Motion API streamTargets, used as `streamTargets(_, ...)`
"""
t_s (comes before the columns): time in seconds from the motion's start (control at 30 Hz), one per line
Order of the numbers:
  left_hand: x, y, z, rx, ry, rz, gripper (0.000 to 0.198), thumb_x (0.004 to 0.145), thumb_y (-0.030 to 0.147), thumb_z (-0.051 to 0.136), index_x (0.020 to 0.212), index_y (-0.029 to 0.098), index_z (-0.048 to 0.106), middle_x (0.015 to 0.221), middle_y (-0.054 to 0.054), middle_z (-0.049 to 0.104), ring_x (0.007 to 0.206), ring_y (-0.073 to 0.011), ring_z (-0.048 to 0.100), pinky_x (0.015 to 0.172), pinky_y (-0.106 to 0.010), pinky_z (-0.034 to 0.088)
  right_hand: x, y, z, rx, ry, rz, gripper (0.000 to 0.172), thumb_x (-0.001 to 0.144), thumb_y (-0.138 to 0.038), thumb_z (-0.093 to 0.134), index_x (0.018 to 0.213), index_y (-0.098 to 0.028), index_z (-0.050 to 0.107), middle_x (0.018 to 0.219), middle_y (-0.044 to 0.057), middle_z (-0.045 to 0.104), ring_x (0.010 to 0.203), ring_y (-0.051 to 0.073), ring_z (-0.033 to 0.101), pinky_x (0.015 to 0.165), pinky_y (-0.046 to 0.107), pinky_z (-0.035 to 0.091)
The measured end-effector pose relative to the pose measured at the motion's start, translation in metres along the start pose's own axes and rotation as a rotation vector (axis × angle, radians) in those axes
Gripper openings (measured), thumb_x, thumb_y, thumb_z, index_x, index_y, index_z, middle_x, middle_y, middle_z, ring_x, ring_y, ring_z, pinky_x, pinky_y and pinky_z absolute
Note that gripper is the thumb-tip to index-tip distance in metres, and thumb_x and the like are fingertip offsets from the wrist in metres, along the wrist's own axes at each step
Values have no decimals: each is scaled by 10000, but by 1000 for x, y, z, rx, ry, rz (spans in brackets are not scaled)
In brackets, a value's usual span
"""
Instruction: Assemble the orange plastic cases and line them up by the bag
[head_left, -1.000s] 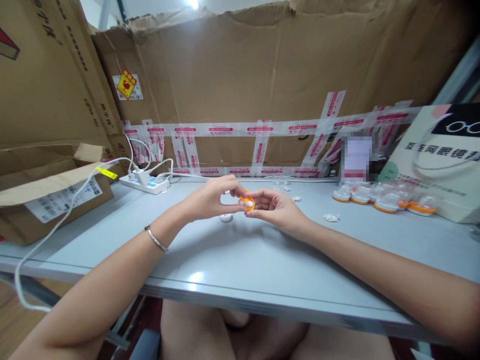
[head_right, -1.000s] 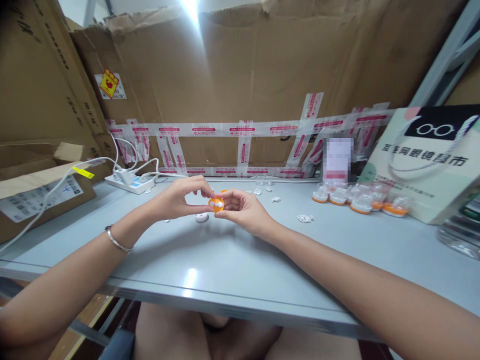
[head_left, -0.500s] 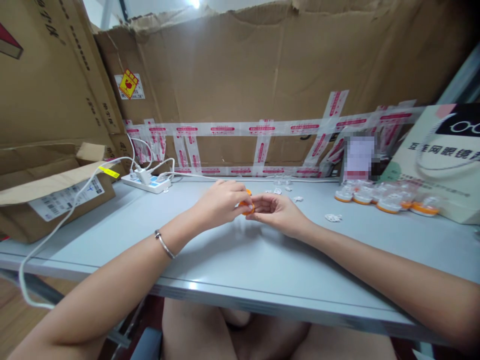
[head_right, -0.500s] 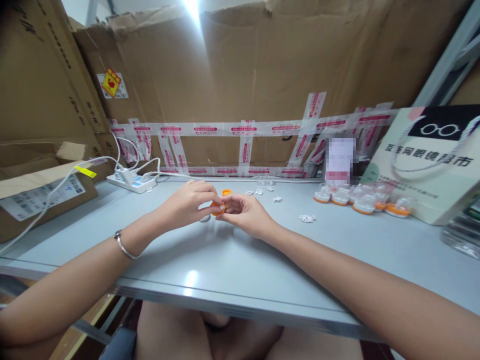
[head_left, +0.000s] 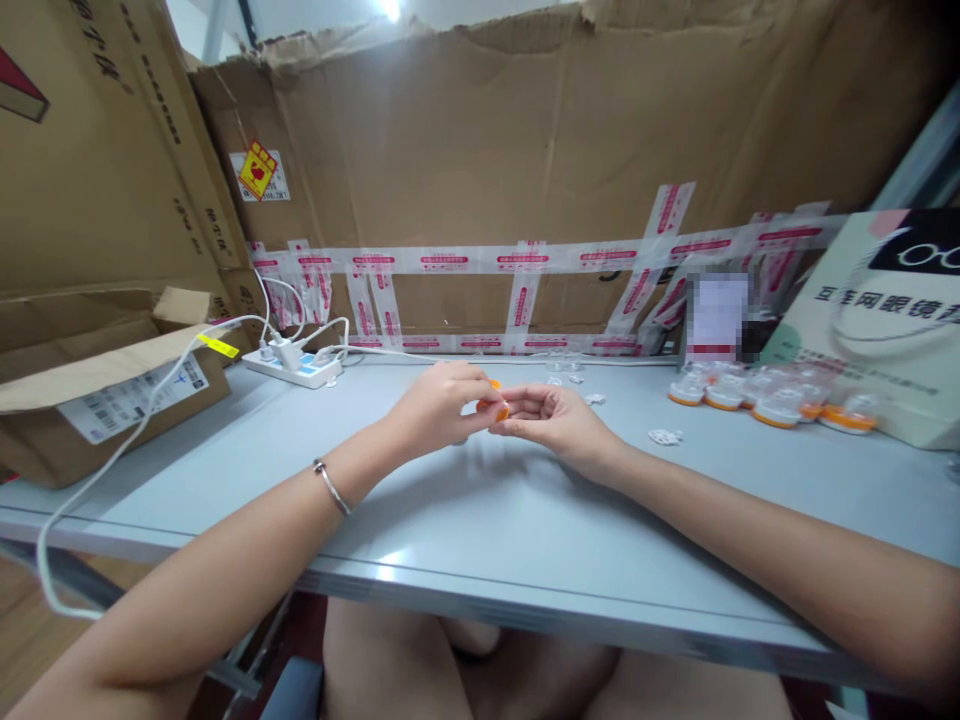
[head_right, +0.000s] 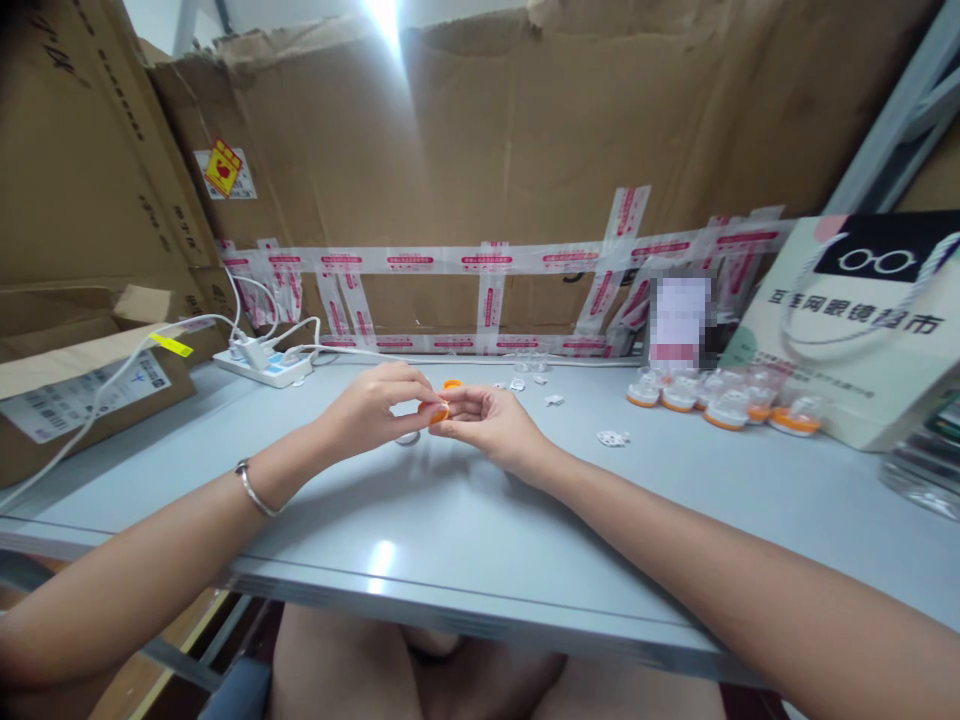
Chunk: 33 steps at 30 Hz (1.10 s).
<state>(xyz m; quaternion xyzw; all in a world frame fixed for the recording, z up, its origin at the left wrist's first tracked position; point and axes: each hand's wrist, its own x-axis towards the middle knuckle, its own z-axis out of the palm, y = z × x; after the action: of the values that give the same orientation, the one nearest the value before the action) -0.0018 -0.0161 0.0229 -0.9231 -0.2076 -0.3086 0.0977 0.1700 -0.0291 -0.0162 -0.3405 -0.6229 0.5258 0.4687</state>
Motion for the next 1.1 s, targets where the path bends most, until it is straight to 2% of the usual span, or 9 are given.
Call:
streamTargets(0.13, 0, -1, 0, -160, 63, -55, 147, 771, 215, 532, 706, 137, 638, 671, -44, 629, 638, -110, 534, 608, -228, 423, 0, -1, -1, 13, -49, 0, 382, 545, -254, 753, 906, -186, 651, 803, 23, 696, 794, 165, 649, 849, 360, 478)
streamTargets(0.33, 0, -1, -7, -149, 147, -70, 108, 761, 207, 546, 706, 154, 622, 693, -26, 639, 672, -106, 541, 642, -224, 437, -2, -1, -3, 26, -95, -3, 406, 557, -240, 747, 948, -203, 648, 871, 24, 697, 833, 166, 646, 859, 358, 480)
streamTargets(0.63, 0, -1, -16, 136, -84, 156, 213, 838, 278, 460, 733, 169, 610, 770, -32, 633, 703, -113, 530, 642, -257, 346, -2, -3, -5, 15, -177, 56, 405, 588, -242, 727, 983, -196, 648, 852, 25, 700, 822, 152, 642, 845, 336, 467)
streamTargets(0.8, -1, 3, -19, 277, -168, 312, 234, 865, 225, 413, 705, 166, 574, 747, -34, 602, 693, -114, 499, 632, -274, 301, -2, -4, -4, 0, -189, 74, 419, 571, -250, 732, 979, -188, 654, 786, 18, 698, 767, 142, 638, 812, 328, 467)
streamTargets(0.97, -4, 5, -19, 436, -143, 423, 211, 864, 126, 385, 749, 165, 558, 765, -32, 598, 704, -119, 487, 622, -291, 273, -2, -6, -3, -7, -181, 80, 391, 564, -245, 732, 944, -180, 665, 744, 9, 685, 722, 132, 626, 781, 318, 467)
streamTargets(1.1, -4, 7, -19, 496, -139, 443, 201, 860, 107, 385, 788, 170, 562, 807, -36, 603, 737, -128, 487, 636, -298, 272, -2, -7, -3, 1, -173, 74, 380, 568, -237, 734, 937, -182, 666, 733, -2, 674, 716, 122, 620, 770, 302, 467)
